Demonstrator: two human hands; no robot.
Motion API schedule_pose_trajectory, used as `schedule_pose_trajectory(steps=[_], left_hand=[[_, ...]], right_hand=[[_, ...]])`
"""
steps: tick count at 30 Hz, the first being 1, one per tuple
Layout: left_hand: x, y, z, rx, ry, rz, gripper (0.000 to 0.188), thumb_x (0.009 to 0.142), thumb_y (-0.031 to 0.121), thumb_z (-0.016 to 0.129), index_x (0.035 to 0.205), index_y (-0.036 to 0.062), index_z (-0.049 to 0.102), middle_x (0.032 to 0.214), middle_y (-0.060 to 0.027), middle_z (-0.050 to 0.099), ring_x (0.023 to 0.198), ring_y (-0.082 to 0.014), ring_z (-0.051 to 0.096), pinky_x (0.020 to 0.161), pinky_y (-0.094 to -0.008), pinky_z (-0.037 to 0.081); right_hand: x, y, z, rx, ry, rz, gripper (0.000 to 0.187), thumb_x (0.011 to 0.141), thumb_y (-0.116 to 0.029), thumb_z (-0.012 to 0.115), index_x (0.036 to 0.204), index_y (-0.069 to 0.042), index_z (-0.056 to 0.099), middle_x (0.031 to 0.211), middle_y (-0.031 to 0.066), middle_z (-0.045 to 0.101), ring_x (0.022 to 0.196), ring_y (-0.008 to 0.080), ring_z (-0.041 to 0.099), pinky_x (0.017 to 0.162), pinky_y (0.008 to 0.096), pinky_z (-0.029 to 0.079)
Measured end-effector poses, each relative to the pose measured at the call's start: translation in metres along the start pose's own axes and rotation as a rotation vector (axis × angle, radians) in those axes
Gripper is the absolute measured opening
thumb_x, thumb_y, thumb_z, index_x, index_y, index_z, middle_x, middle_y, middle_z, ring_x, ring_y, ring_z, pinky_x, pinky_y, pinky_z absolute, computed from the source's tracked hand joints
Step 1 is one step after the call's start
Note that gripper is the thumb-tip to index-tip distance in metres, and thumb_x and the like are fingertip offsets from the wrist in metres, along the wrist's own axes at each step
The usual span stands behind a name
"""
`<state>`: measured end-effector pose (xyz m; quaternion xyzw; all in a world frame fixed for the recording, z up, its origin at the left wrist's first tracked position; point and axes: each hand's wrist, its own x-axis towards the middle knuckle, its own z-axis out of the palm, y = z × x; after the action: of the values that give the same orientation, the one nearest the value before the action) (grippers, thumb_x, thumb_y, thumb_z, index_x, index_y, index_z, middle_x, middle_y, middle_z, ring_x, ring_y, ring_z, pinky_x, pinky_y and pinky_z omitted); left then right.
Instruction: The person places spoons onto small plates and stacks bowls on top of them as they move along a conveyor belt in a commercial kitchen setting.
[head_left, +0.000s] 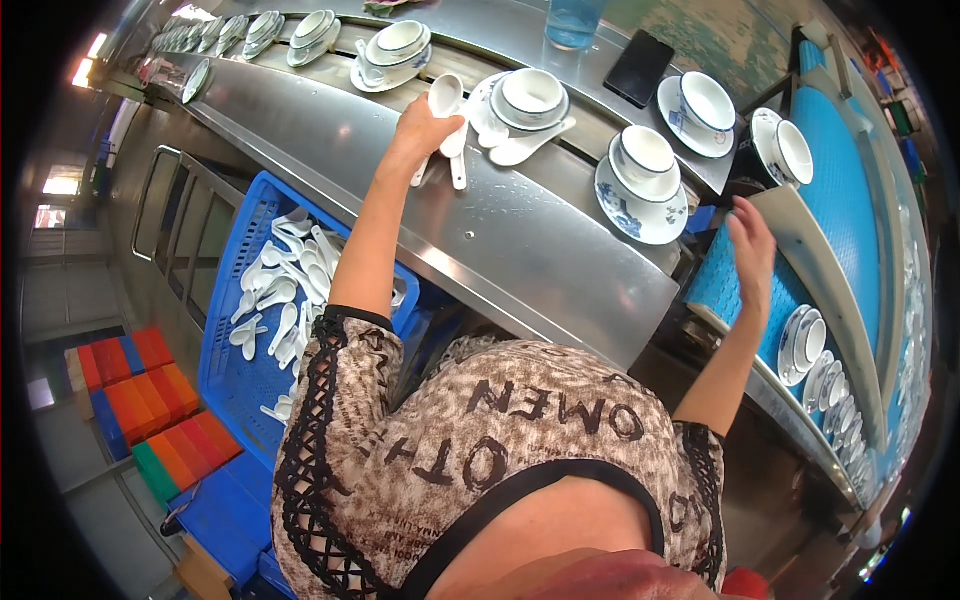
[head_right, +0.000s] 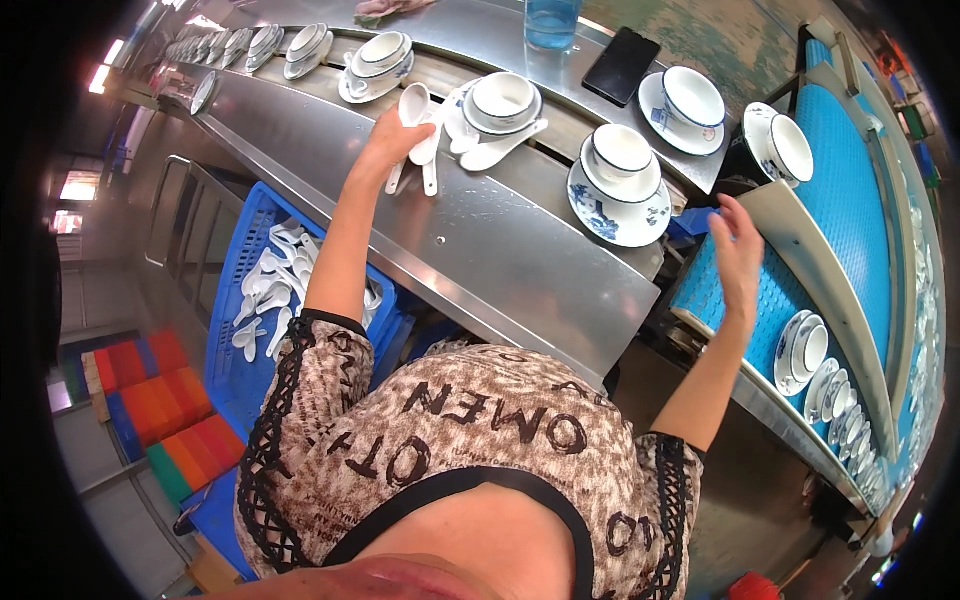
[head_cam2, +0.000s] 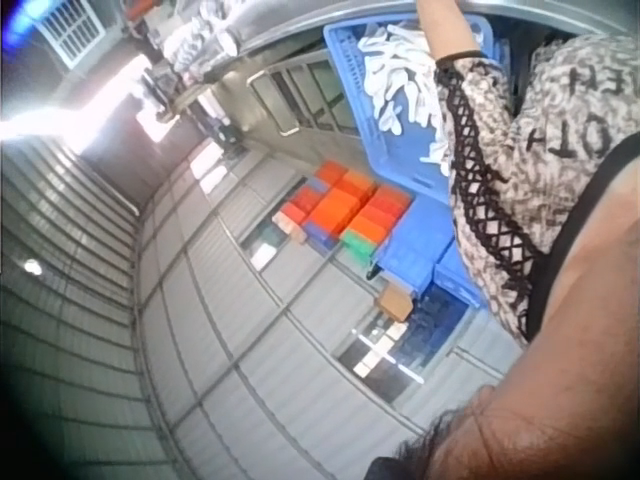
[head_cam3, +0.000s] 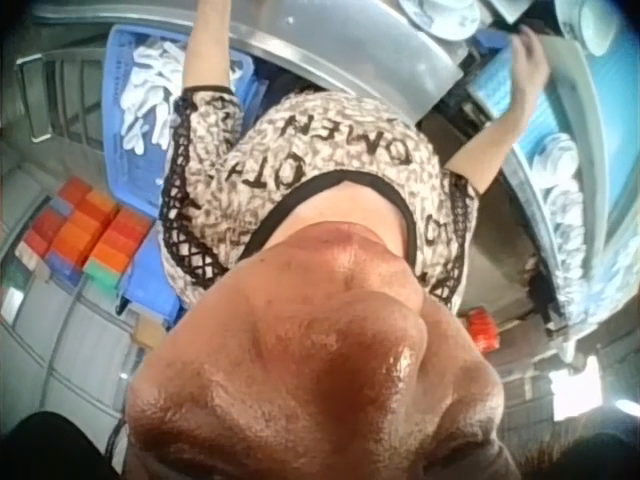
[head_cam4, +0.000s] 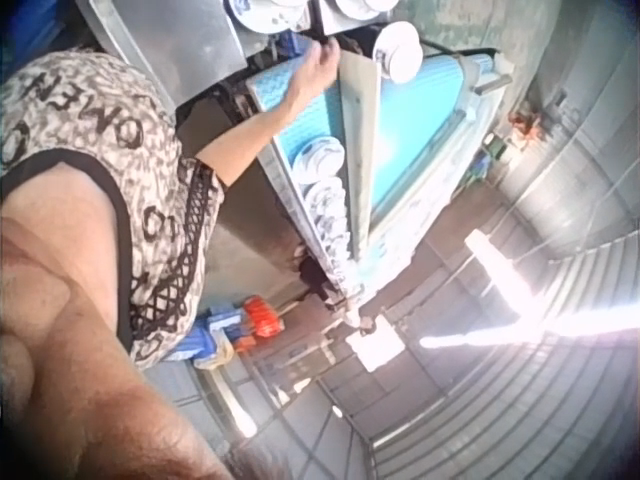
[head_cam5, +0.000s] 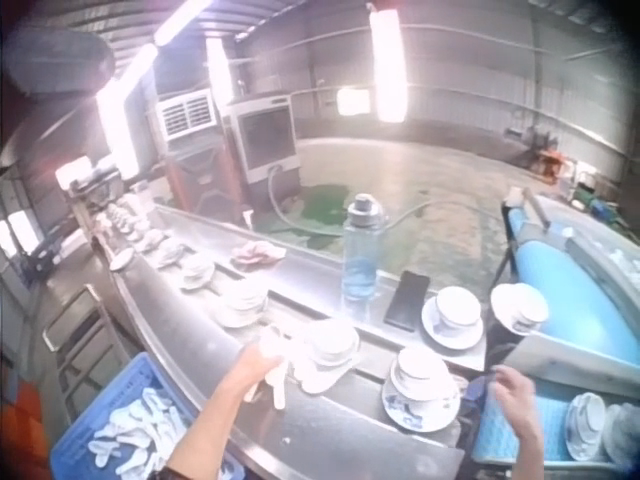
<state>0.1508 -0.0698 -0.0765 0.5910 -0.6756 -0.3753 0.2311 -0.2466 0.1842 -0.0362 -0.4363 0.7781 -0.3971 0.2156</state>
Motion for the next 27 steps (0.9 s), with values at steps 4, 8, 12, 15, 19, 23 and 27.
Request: schedule_pose_trajectory(steps=[4, 8, 12, 15, 19, 23, 27], left_hand=[[-0.024, 0.018, -0.011, -0.036, -0.093, 0.083, 0.047, 0.067, 0.016, 0.065, 0.107, -0.0034, 0.052, 0.098, -0.0184, 0.061, 0.091, -0.0278, 0.060, 0.078, -0.0346, 0.045], [-0.058, 0.028, -0.022, 0.220, -0.284, 0.253, 0.037, 0.069, 0.011, 0.064, 0.103, 0.0012, 0.055, 0.091, -0.0118, 0.062, 0.082, -0.0180, 0.059, 0.074, -0.0302, 0.046], [-0.080, 0.041, 0.003, 0.352, -0.430, 0.557, 0.040, 0.067, 0.014, 0.068, 0.105, 0.0069, 0.056, 0.098, -0.0114, 0.059, 0.092, -0.0262, 0.056, 0.082, -0.0354, 0.044], [-0.089, 0.057, 0.010, 0.379, -0.602, 0.646, 0.053, 0.064, 0.022, 0.073, 0.111, 0.0084, 0.054, 0.104, -0.0111, 0.055, 0.102, -0.0285, 0.050, 0.085, -0.0367, 0.042], [-0.074, 0.072, 0.020, 0.196, -0.680, 0.501, 0.060, 0.062, 0.026, 0.076, 0.113, 0.0055, 0.053, 0.099, -0.0104, 0.057, 0.096, -0.0239, 0.053, 0.081, -0.0345, 0.043], [-0.031, 0.051, 0.055, 0.283, -0.267, 0.490, 0.049, 0.067, 0.024, 0.071, 0.108, 0.0022, 0.056, 0.087, -0.0117, 0.060, 0.082, -0.0223, 0.057, 0.073, -0.0308, 0.044], [-0.009, 0.035, 0.073, 0.225, -0.357, 0.339, 0.036, 0.069, 0.012, 0.061, 0.103, 0.0010, 0.059, 0.074, -0.0116, 0.062, 0.069, -0.0207, 0.059, 0.064, -0.0306, 0.045]], right_hand=[[-0.023, 0.064, -0.103, -0.307, 0.397, -0.094, 0.033, 0.081, -0.007, 0.052, 0.113, -0.002, 0.055, 0.110, 0.0135, 0.059, 0.102, 0.0219, 0.056, 0.088, 0.0311, 0.042], [-0.046, 0.135, -0.193, -0.895, 0.578, 0.172, 0.044, 0.072, -0.005, 0.050, 0.116, -0.001, 0.053, 0.115, 0.0200, 0.055, 0.107, 0.0324, 0.052, 0.093, 0.0357, 0.038], [-0.048, 0.189, -0.218, -0.504, 0.351, 0.366, 0.046, 0.073, -0.012, 0.053, 0.117, 0.001, 0.052, 0.115, 0.0211, 0.054, 0.105, 0.0318, 0.053, 0.091, 0.0343, 0.038], [-0.042, 0.192, -0.213, -0.495, 0.175, 0.309, 0.042, 0.072, -0.018, 0.055, 0.110, 0.001, 0.056, 0.109, 0.0213, 0.057, 0.100, 0.0309, 0.055, 0.088, 0.0334, 0.039], [-0.035, 0.185, -0.203, -0.727, 0.151, 0.163, 0.039, 0.067, -0.015, 0.057, 0.102, 0.001, 0.059, 0.097, 0.0203, 0.061, 0.093, 0.0300, 0.058, 0.084, 0.0341, 0.041], [-0.028, 0.109, -0.159, -0.401, 0.001, 0.277, 0.036, 0.067, -0.010, 0.061, 0.102, -0.001, 0.060, 0.090, 0.0115, 0.063, 0.082, 0.0175, 0.059, 0.075, 0.0288, 0.045], [-0.024, 0.093, -0.097, 0.217, 0.033, 0.248, 0.043, 0.074, -0.002, 0.055, 0.117, -0.001, 0.053, 0.105, 0.0075, 0.059, 0.093, 0.0155, 0.056, 0.083, 0.0278, 0.044]])
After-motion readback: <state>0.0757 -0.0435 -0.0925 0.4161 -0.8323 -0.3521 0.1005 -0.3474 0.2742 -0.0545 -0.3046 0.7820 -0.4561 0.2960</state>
